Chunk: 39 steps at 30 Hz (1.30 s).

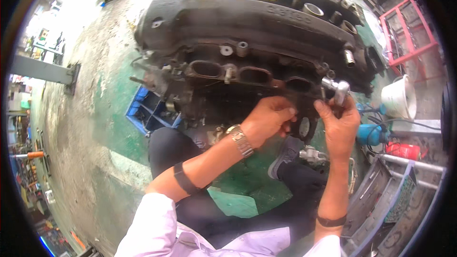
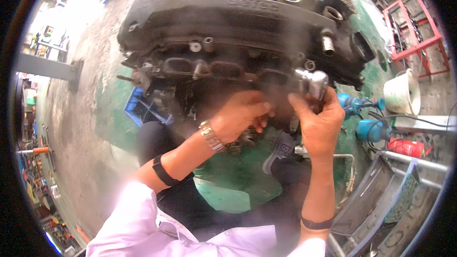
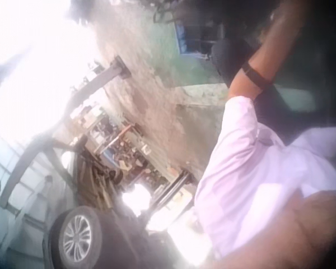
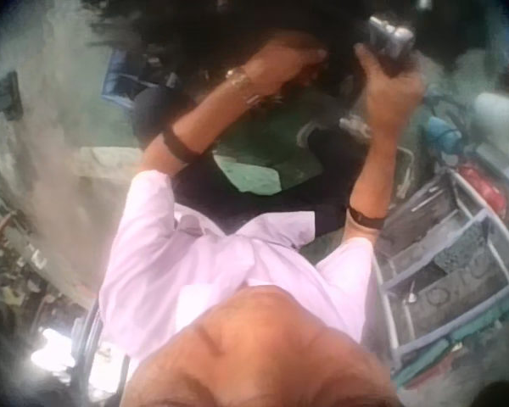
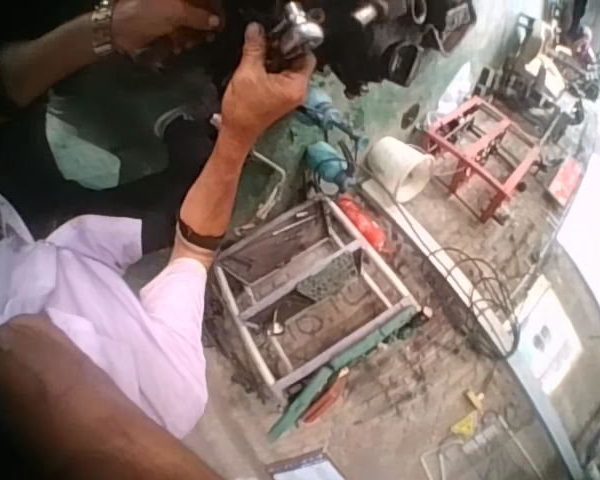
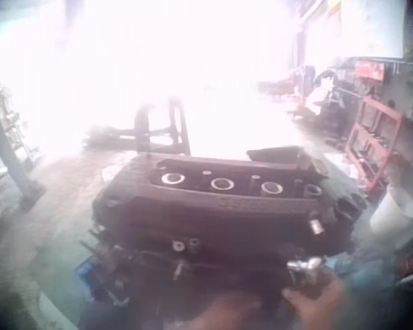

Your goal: The person uses a ratchet to loosen and remove bolts from a car engine block. They remove each bolt by hand and place them aside, continuing to work on multiple bolt locations around the engine.

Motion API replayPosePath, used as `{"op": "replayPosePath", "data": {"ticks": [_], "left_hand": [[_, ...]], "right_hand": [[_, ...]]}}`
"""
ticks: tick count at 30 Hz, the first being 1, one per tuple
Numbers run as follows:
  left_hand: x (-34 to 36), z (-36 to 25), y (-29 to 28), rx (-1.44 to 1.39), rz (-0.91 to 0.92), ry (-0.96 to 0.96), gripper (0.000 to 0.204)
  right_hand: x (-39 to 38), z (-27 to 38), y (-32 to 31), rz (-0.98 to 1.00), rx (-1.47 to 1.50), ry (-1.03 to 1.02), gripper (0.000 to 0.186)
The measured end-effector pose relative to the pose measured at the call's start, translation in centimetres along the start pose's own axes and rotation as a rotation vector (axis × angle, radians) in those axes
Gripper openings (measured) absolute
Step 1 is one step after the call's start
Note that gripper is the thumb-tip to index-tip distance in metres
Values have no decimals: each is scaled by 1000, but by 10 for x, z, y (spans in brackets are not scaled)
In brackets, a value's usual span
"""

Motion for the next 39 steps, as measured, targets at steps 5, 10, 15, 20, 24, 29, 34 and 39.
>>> {"op": "replayPosePath", "data": {"ticks": [5,10,15,20,24,29,34,39], "left_hand": [[0,-1,-6,-65,-25,8,22],[0,-4,-9,-139,4,30,22],[-3,-7,-8,-157,47,45,22],[-8,-9,-8,-114,56,-4,26],[-11,-11,-8,-77,46,-30,27],[-10,-10,-8,-76,44,-20,28],[-7,-9,-9,-136,39,9,25],[-5,-9,-11,-131,13,37,26]], "right_hand": [[5,-6,2,-18,-36,-33,20],[7,-3,5,6,-11,-63,17],[9,0,7,23,-54,-59,15],[11,-1,9,30,-1,-72,13],[11,-3,7,30,-2,-60,13],[12,-1,8,40,5,-72,13],[11,1,8,21,-9,-80,12],[11,2,8,24,5,-86,13]]}}
Point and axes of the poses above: each hand's wrist, its own x-axis towards the middle knuckle, its own y-axis out of the palm, z = x × y, the point moved 8 cm from there along x, towards the middle knuckle, and after that the axes turned 12 degrees about -y, right-handed, at the moved point
